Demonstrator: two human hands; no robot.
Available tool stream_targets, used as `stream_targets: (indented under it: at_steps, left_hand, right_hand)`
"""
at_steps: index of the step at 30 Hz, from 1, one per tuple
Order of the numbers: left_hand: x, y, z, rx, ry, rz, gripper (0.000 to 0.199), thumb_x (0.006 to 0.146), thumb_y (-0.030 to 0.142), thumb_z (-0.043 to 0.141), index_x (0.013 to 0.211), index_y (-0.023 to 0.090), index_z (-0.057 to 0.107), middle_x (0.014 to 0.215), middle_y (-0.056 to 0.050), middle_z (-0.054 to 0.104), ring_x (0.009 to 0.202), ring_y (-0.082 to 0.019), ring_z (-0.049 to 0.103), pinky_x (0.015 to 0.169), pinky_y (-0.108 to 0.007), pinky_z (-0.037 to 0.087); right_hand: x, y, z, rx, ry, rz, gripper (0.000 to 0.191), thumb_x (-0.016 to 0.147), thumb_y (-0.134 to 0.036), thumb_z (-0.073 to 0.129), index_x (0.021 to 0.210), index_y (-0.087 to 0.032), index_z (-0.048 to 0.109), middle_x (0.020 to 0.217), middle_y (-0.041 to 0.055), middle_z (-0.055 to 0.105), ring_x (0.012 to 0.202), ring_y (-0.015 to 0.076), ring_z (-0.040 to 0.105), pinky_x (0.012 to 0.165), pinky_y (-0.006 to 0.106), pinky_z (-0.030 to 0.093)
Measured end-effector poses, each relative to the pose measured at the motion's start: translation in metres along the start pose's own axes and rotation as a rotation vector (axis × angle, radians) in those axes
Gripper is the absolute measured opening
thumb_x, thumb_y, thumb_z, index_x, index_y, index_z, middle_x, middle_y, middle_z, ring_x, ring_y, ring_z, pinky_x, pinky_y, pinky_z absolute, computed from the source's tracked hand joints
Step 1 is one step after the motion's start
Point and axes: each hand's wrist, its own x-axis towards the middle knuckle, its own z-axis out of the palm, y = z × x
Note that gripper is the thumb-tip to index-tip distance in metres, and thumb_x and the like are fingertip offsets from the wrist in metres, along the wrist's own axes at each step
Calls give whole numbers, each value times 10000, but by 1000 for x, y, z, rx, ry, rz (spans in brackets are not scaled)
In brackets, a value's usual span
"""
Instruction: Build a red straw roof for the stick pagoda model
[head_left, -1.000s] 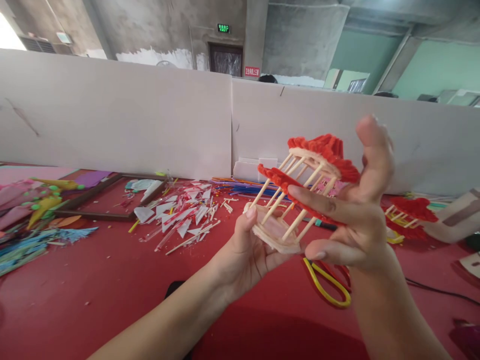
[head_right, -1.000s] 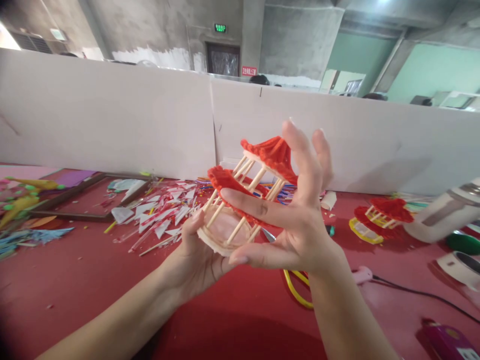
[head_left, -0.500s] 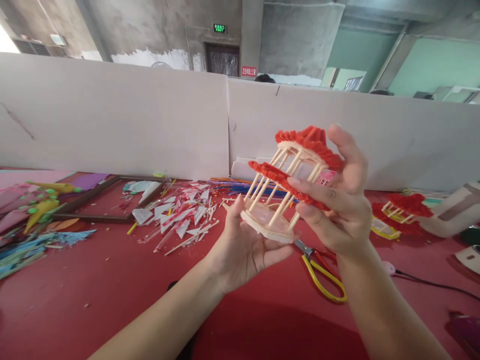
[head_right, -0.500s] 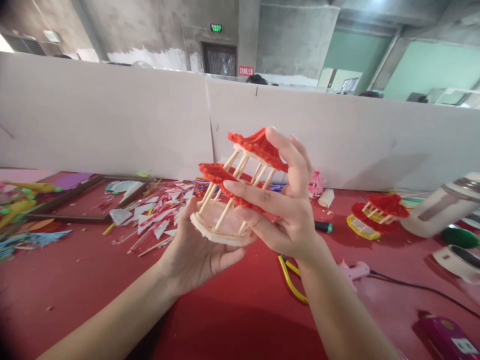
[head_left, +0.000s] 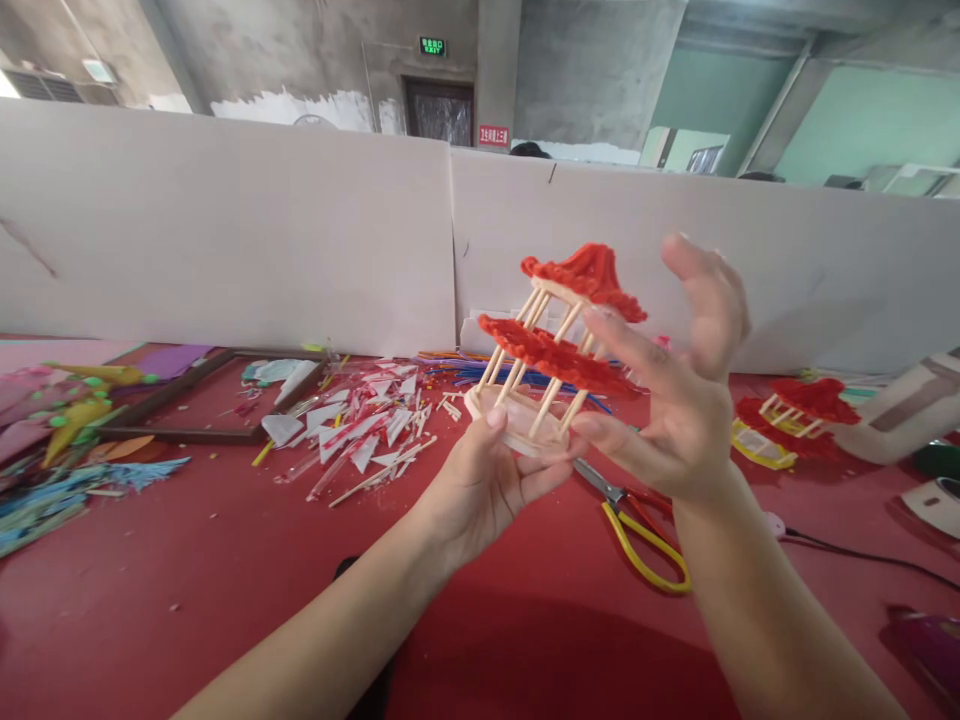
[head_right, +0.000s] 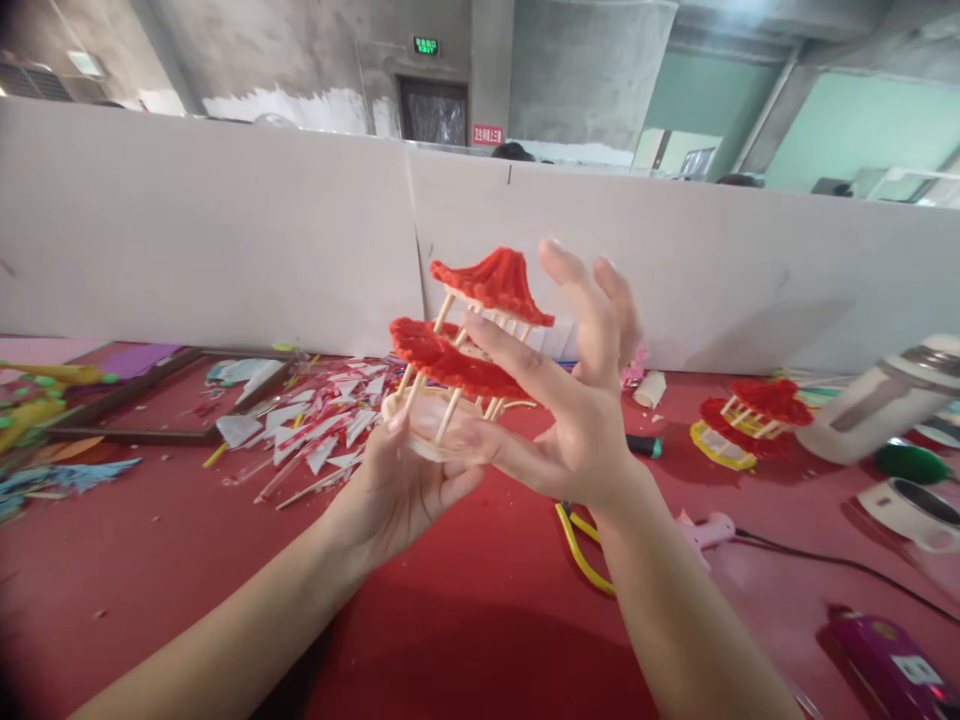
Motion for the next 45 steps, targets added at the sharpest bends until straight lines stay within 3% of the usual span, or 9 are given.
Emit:
stream_targets:
  at_steps: [6, 13, 17, 24, 32, 36, 38, 41, 45]
  left_hand:
    - [0, -8, -2, 55, 46, -10, 447, 799, 527, 823, 1053, 171, 732, 1041, -74, 779, 954, -185, 757, 830, -239, 621]
    - [-3, -22, -1, 148, 119, 42, 519, 746, 626, 817, 936, 155, 714, 1033, -88, 745, 1010, -210, 722, 815, -245, 617]
    - [-4, -22, 0, 147, 156, 67, 510, 749, 597, 831, 1019, 178, 721, 1043, -71, 753, 981, -198, 727, 809, -256, 628]
    - [-2, -18, -6, -42, 32, -54, 634, 775, 704, 741, 1042, 129, 751, 985, -104, 801, 894, -199, 780, 777, -200, 625]
    - [-4, -22, -5, -103, 17, -133, 697, 733, 729, 762, 1037, 102, 762, 905, -106, 798, 798, -183, 784, 720, -183, 631]
    - [-2, -25, -7, -122, 32, -140, 696, 726, 741, 759, 1016, 109, 758, 878, -83, 794, 771, -152, 778, 742, -159, 618]
    - [-1, -23, -9, -137, 17, -161, 708, 741, 760, 732, 1023, 111, 749, 873, -77, 790, 780, -151, 778, 750, -165, 618]
    - [-2, -17, -9, -170, -72, -257, 793, 725, 781, 727, 1100, 81, 736, 917, -91, 791, 760, -155, 776, 721, -181, 630]
    - [-3, -10, -9, -235, -141, -301, 825, 762, 763, 708, 1208, 69, 708, 952, -100, 788, 774, -155, 773, 749, -198, 636]
  right_hand:
    - [-1, 0, -1, 5, -89, 5, 445, 930, -589, 575, 1301, -373, 690, 1703, -96, 156, 1547, 401, 177, 1269, 633, 67]
    - [-1, -9, 4, -34, -22, -90, 385, 897, -589, 650, 1224, -399, 724, 1677, -80, 279, 1531, 359, 171, 1253, 629, 149]
    - [-1, -10, 3, -61, -38, -87, 366, 927, -609, 599, 1182, -386, 738, 1674, -71, 273, 1543, 367, 133, 1230, 650, 171]
    - [2, -3, -3, 58, -101, -51, 467, 949, -574, 532, 1329, -342, 670, 1681, -28, 243, 1488, 389, 345, 1266, 615, 158]
    - [-1, -3, 0, 61, -68, -79, 426, 853, -632, 673, 1225, -428, 716, 1688, -142, 198, 1548, 375, 174, 1271, 627, 77]
    - [-6, -4, 7, 2, -27, -93, 426, 870, -652, 643, 1210, -410, 727, 1681, -111, 234, 1549, 382, 165, 1236, 653, 168]
    - [-7, -4, 9, 23, -30, -73, 418, 900, -589, 620, 1255, -388, 711, 1670, -72, 268, 1543, 389, 190, 1234, 645, 195]
    - [-6, 0, 7, 99, 49, -85, 453, 950, -520, 500, 1314, -332, 692, 1615, -9, 385, 1460, 372, 369, 1234, 618, 223]
    - [-3, 6, 2, 172, 99, -81, 457, 951, -538, 463, 1289, -359, 712, 1577, -19, 446, 1369, 369, 462, 1187, 636, 262]
